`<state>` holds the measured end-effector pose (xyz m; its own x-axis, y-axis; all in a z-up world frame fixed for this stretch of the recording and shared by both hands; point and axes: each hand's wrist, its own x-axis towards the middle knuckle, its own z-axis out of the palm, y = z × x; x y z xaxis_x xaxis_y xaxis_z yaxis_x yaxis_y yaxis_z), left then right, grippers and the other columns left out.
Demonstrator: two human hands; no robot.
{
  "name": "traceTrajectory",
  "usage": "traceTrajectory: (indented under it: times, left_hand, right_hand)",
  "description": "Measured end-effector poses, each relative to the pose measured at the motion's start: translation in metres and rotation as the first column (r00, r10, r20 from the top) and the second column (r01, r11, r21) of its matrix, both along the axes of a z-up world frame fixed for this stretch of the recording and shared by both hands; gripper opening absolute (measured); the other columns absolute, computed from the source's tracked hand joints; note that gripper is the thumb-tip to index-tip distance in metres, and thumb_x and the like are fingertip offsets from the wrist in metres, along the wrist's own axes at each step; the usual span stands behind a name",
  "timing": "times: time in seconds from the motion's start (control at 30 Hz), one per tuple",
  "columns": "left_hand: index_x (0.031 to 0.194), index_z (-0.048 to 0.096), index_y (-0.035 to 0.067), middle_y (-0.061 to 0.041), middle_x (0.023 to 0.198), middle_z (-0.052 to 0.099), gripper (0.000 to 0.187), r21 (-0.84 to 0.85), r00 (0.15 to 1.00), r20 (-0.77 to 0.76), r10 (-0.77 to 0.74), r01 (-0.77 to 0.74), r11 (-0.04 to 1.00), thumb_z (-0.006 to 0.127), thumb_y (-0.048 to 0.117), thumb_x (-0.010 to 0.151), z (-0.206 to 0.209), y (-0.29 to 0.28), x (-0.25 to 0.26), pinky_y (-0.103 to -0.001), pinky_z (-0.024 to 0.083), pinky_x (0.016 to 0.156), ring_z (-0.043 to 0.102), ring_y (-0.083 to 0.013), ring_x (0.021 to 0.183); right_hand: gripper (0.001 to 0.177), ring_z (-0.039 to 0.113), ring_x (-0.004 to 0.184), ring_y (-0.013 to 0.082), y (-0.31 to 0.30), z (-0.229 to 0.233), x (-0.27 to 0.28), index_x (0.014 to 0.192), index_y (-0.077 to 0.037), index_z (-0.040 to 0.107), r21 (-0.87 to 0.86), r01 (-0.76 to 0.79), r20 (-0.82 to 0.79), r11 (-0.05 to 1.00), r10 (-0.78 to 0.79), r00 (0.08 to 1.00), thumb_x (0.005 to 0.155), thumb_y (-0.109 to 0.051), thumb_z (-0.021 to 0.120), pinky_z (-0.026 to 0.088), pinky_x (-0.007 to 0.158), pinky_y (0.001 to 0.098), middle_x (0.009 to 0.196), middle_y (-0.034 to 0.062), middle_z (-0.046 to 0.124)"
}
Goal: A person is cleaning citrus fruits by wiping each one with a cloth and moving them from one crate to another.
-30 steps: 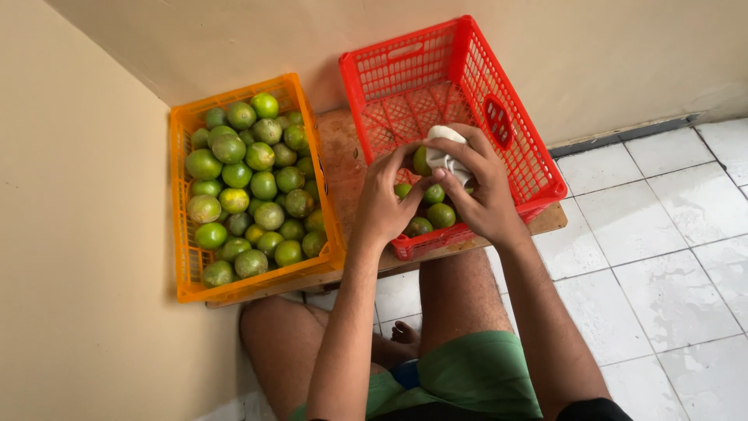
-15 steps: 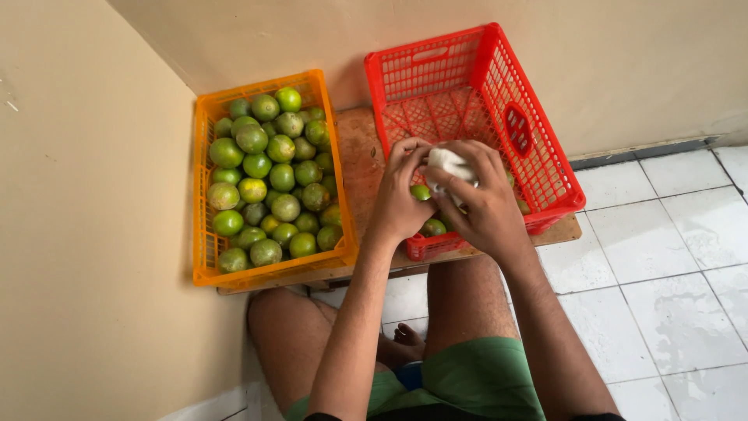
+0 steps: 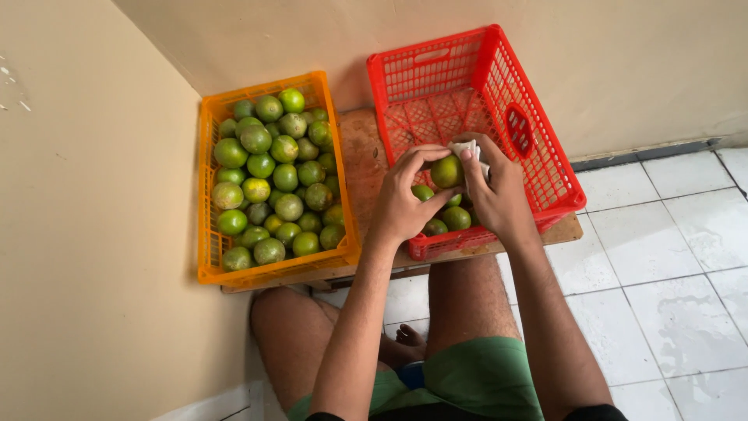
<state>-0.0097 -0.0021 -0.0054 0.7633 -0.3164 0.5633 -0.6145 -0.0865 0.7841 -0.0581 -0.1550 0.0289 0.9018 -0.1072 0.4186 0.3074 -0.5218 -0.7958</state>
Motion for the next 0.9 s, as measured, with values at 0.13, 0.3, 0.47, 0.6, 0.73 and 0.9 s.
traceTrajectory:
  times: [0.13,0.3,0.47,0.6,0.73,0.9]
  left_hand:
    - [0.124,0.067,0.01,-0.009,0.123,0.068,0.047,-0.124,0.999,0.025,-0.031,0.033,0.992,0.086,0.013,0.081,-0.003,0.001,0.0,-0.041,0.05,0.107,0.065,-0.0277,0.122]
    - [0.126,0.07,0.018,0.002,0.126,0.07,0.053,-0.181,0.99,0.086,-0.111,0.126,0.975,0.092,0.026,0.078,-0.004,-0.001,0.0,-0.039,0.045,0.114,0.062,-0.0185,0.127]
    - [0.128,0.07,0.017,0.0,0.13,0.069,0.046,-0.251,0.992,0.1,-0.083,0.106,0.962,0.087,0.019,0.085,-0.008,-0.004,0.0,-0.039,0.043,0.115,0.062,-0.0188,0.128]
    - [0.12,0.072,0.012,-0.006,0.124,0.071,0.044,-0.287,0.995,0.099,-0.005,0.033,0.957,0.09,0.012,0.08,-0.01,-0.005,0.002,-0.043,0.046,0.114,0.066,-0.0253,0.123]
    - [0.117,0.072,0.014,-0.001,0.124,0.071,0.041,-0.231,0.989,0.149,0.012,0.023,0.973,0.09,0.018,0.081,-0.008,-0.003,0.002,-0.042,0.035,0.122,0.064,-0.0217,0.128]
    - [0.12,0.067,0.008,-0.009,0.115,0.074,0.047,-0.255,1.0,0.0,0.012,-0.012,0.967,0.091,0.02,0.081,-0.017,-0.001,0.004,-0.048,0.048,0.109,0.069,-0.0268,0.118]
  right_hand:
    - [0.038,0.066,0.108,0.0355,-0.006,-0.002,0.011,0.132,-0.023,0.065,0.081,-0.01,-0.201,0.997,0.026,0.979,0.111,-0.042,0.041,0.049,0.092,0.0527,0.109,0.0204,0.071]
    - [0.054,0.061,0.107,0.0299,-0.017,0.0,0.007,0.142,-0.016,0.062,0.353,0.059,-0.45,0.934,0.115,0.886,0.105,-0.053,0.048,0.055,0.084,0.0527,0.121,0.0242,0.064]
    - [0.048,0.068,0.081,0.0161,-0.024,-0.027,0.023,0.143,-0.012,0.06,0.627,-0.057,-0.252,0.777,0.271,0.929,0.105,-0.041,0.052,0.061,0.059,0.0334,0.101,0.014,0.068]
    - [0.041,0.055,0.106,0.0167,0.0,0.02,-0.005,0.134,-0.01,0.066,0.358,-0.174,-0.051,0.917,0.206,0.977,0.107,-0.032,0.043,0.049,0.092,0.0347,0.119,0.0142,0.067]
    - [0.037,0.055,0.108,0.0199,-0.012,-0.002,0.008,0.133,-0.009,0.065,0.229,-0.224,0.052,0.947,0.218,0.975,0.11,-0.027,0.043,0.044,0.098,0.0381,0.124,0.0143,0.067]
    - [0.036,0.06,0.115,0.0361,-0.013,-0.005,-0.001,0.132,-0.006,0.066,-0.068,-0.197,0.31,0.978,0.209,0.928,0.102,-0.024,0.061,0.046,0.098,0.0459,0.132,0.0224,0.059]
